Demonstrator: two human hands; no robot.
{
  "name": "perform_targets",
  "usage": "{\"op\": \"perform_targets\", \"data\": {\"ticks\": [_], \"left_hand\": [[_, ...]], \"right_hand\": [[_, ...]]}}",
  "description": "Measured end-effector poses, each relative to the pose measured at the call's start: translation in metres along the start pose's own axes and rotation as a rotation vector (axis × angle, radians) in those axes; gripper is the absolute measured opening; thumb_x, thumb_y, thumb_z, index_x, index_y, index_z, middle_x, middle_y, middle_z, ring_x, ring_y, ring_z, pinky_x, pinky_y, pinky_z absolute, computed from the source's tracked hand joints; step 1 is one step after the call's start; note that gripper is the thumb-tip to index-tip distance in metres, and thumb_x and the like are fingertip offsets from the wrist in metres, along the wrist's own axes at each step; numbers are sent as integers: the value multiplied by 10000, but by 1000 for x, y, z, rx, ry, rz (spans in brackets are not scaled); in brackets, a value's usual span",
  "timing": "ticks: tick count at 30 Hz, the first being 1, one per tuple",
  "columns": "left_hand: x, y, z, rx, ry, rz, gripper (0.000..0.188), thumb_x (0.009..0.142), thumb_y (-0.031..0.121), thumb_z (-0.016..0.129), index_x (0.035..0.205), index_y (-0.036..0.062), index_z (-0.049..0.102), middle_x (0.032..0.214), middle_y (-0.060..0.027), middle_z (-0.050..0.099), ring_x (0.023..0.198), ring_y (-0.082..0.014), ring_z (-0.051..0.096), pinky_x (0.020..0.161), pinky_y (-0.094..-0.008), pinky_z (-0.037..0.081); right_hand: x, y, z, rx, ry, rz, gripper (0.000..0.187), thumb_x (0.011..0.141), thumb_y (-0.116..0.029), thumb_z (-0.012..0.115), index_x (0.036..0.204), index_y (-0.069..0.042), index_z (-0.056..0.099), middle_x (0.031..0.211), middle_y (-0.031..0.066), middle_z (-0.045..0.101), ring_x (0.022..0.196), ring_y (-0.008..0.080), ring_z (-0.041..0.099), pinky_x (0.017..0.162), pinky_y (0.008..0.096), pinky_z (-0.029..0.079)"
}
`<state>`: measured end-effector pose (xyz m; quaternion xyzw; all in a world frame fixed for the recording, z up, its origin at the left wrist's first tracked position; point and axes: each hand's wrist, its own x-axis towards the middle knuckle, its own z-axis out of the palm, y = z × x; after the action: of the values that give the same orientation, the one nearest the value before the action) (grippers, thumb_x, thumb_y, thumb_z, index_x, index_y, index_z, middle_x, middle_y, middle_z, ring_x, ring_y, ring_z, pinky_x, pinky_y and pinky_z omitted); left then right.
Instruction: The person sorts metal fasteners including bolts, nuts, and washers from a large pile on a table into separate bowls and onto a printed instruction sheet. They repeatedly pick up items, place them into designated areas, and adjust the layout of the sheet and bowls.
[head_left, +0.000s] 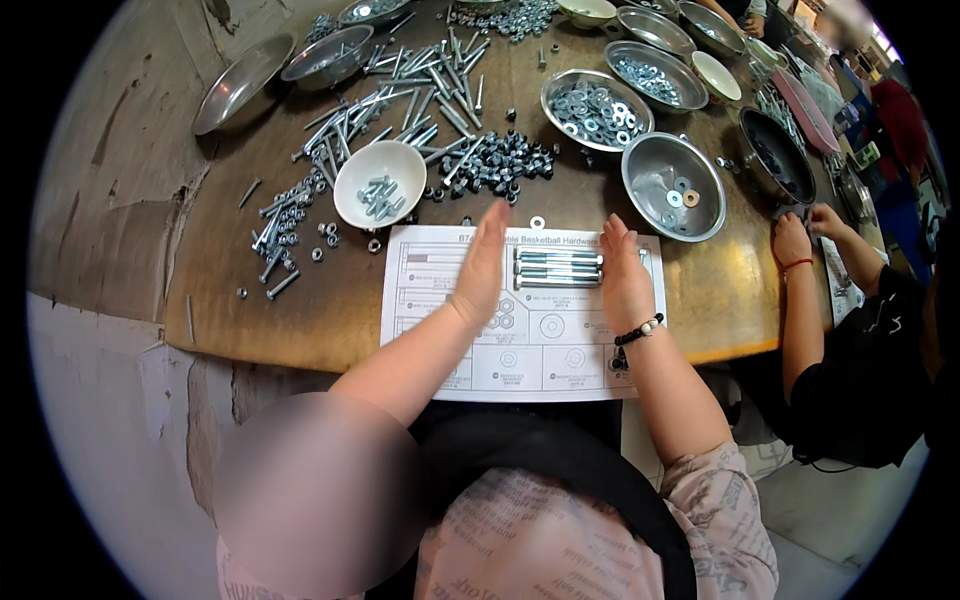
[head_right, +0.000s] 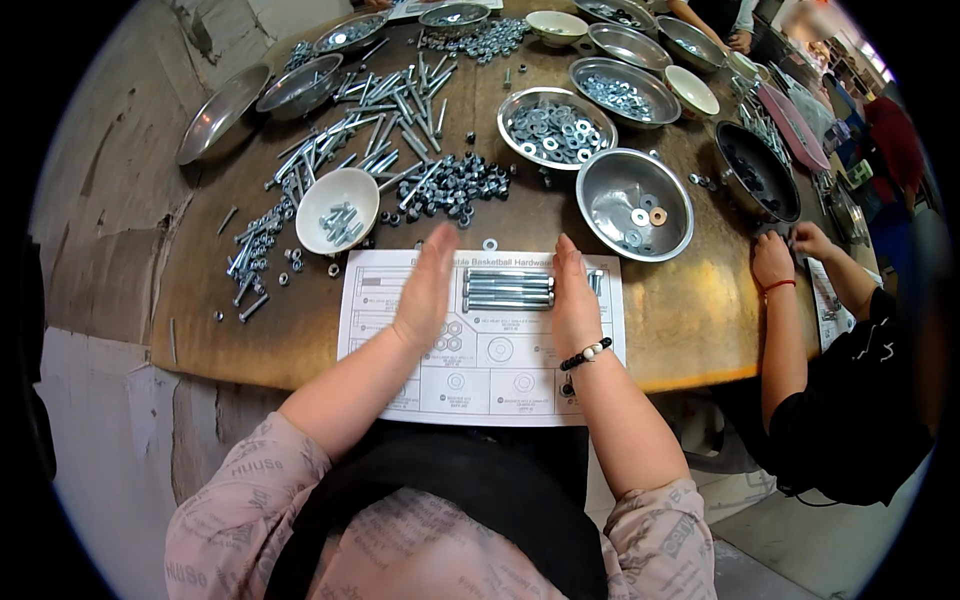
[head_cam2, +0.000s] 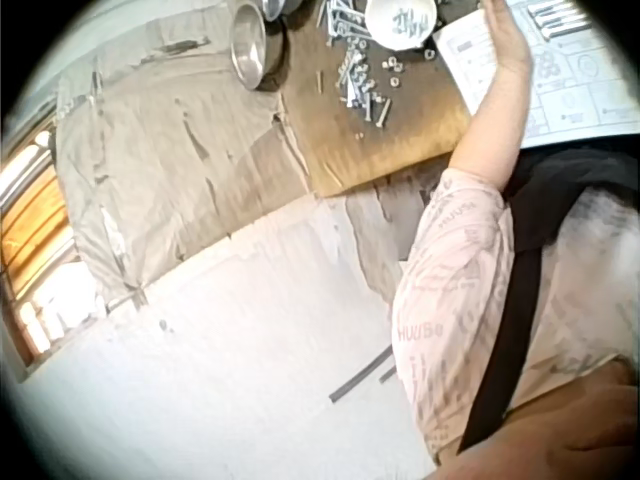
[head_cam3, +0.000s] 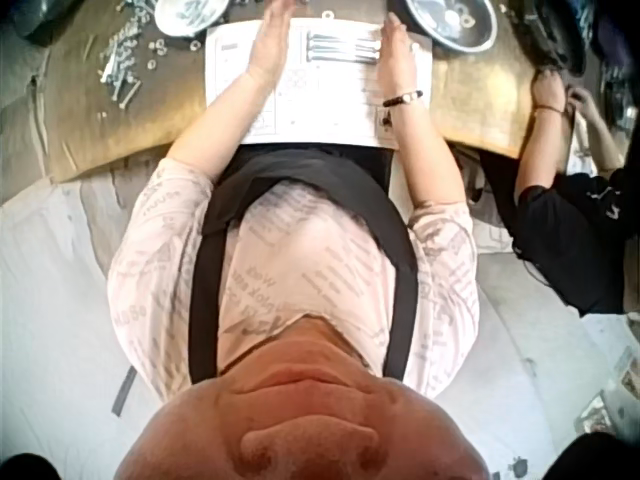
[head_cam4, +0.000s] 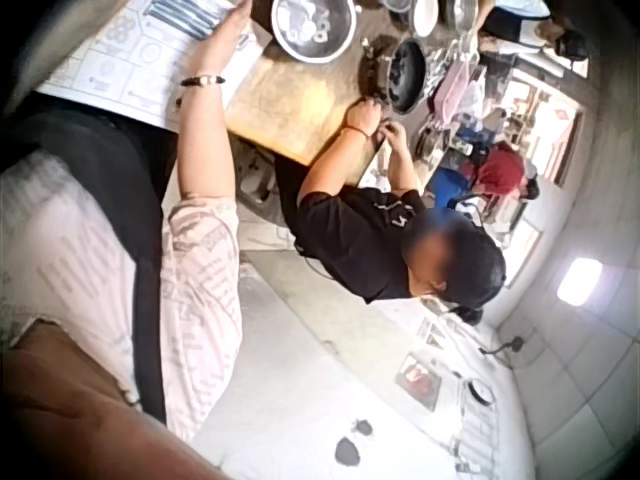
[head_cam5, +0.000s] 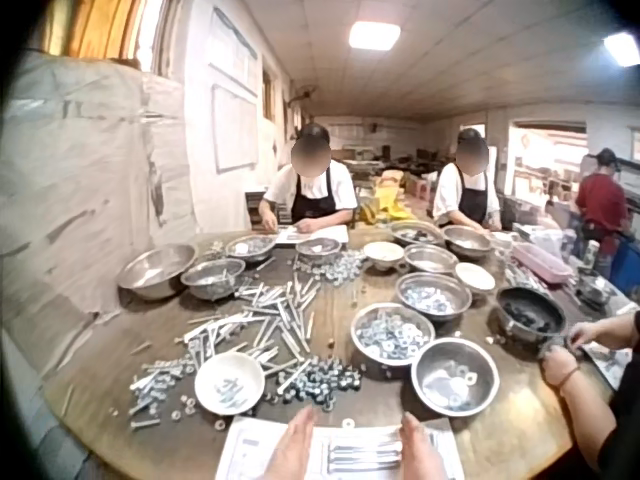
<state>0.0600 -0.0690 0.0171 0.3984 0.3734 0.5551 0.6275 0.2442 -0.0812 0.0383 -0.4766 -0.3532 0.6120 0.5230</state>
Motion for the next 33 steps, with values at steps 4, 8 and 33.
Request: {"op": "perform_targets", "data": {"ticks": [4, 8, 33], "left_hand": [[-8, 38, -34, 268, 72, 173, 514, 950, 308, 367, 1324, -34, 281, 1365, -155, 319, 1290, -240, 281, 1065, -322, 215], [-37, 50, -106, 494, 268, 233, 380, 930, 185, 425, 1244, -29, 420, 1209, -118, 482, 1117, -173, 457, 953, -271, 355], [-23, 84, -223, 1596, 304, 191, 523, 761, 185, 616, 1217, -7, 447, 1300, -183, 403, 1204, -315, 386, 991, -356, 336]], "right_hand": [[-4, 7, -6, -43, -44, -151, 629, 932, -451, 317, 1379, -23, 200, 1431, 152, 198, 1340, 244, 153, 1084, 375, 102], [-27, -3, 16, 13, -61, -44, 432, 940, -257, 397, 1289, -6, 352, 1244, 112, 435, 1094, 170, 463, 915, 295, 372], [-66, 48, 39, -461, -301, 111, 212, 866, -90, 524, 1057, -9, 566, 855, 26, 589, 680, 68, 531, 609, 193, 441]]}}
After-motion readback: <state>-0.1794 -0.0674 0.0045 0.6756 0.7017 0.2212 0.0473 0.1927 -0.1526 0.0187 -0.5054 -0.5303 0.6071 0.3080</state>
